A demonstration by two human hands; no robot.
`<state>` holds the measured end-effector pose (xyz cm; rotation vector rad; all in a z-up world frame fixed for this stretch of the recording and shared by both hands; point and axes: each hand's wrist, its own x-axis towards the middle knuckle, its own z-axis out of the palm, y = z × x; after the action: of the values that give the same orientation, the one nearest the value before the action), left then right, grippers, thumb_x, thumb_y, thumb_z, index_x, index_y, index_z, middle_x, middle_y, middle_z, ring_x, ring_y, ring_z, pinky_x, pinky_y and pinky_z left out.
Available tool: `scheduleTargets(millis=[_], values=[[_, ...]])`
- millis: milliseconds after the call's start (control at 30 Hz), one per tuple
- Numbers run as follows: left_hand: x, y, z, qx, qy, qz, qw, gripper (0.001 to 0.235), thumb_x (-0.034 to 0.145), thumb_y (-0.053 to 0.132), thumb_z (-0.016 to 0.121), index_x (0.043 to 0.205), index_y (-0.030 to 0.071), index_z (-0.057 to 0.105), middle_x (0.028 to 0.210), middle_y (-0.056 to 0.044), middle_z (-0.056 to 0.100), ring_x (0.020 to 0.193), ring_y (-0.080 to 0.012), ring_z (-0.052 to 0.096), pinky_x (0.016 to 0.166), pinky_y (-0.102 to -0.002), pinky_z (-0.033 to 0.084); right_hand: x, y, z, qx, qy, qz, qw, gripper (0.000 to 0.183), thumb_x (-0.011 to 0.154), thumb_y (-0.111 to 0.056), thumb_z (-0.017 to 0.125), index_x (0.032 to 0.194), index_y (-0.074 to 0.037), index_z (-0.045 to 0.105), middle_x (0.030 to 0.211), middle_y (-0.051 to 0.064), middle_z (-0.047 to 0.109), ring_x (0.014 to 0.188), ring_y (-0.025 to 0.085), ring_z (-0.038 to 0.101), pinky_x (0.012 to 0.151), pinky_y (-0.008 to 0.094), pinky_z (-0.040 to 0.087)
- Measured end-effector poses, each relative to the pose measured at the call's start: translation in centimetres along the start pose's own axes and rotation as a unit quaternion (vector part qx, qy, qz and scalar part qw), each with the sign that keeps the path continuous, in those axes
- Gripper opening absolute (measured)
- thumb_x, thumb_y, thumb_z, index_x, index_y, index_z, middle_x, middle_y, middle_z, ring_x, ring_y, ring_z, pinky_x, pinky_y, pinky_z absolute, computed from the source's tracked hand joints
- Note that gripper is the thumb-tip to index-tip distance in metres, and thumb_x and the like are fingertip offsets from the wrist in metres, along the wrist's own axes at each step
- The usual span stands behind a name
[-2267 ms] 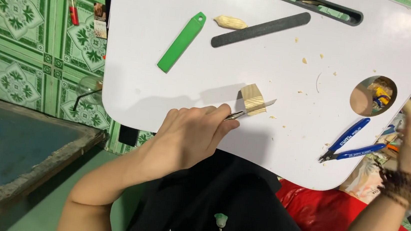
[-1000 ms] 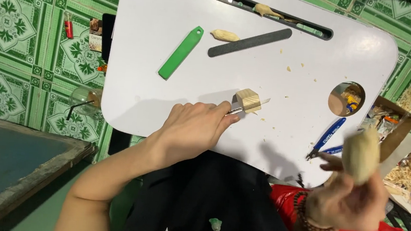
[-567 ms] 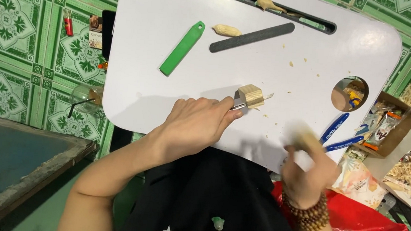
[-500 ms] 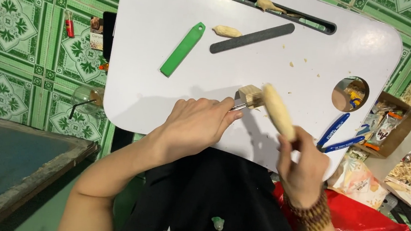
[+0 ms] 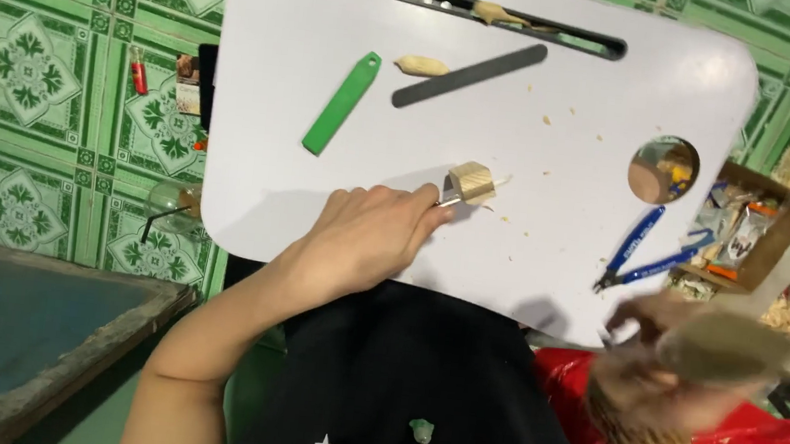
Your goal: The person carves a small rectangular block of wood using a utility knife and smooths it with a sanding block. They repeatedly switch between cutting and sanding to shape the wood piece on a white table.
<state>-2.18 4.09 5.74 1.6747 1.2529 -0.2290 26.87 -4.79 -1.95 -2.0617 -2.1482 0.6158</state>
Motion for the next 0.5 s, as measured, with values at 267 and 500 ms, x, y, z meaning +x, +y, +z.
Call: scheduleTargets(millis=[267, 500], values=[[-0.6, 0.8, -0.7, -0.006, 0.027, 0.002, 1.0, 0.051, 0.108, 0.038, 0.028, 0.099, 0.004, 0.064, 0.075, -0.022, 0.07, 0.071, -0.05, 0.072, 0.065, -0.06, 0.054, 0.0, -0.3, -1.7, 0.363, 0.267, -0.027, 0.892, 0.061, 0.082, -0.068, 0.059, 0.08, -0.007, 0.057, 0.05, 0.0, 0.054, 0.045, 0.017, 0.052, 0.058, 0.022, 0.042], [0.1, 0.9, -0.9, 0.028, 0.029, -0.002, 0.999, 0.053, 0.108, 0.039, 0.025, 0.1, 0.005, 0.065, 0.073, -0.02, 0.07, 0.068, -0.0466, 0.072, 0.063, -0.057, 0.055, 2.0, -0.9, 0.5, 0.115, 0.072, -0.047, 0.99, 0.014, 0.101, -0.021, 0.06, 0.113, -0.013, 0.062, 0.064, 0.011, 0.065, 0.067, 0.04, 0.071, 0.064, 0.044, 0.054]])
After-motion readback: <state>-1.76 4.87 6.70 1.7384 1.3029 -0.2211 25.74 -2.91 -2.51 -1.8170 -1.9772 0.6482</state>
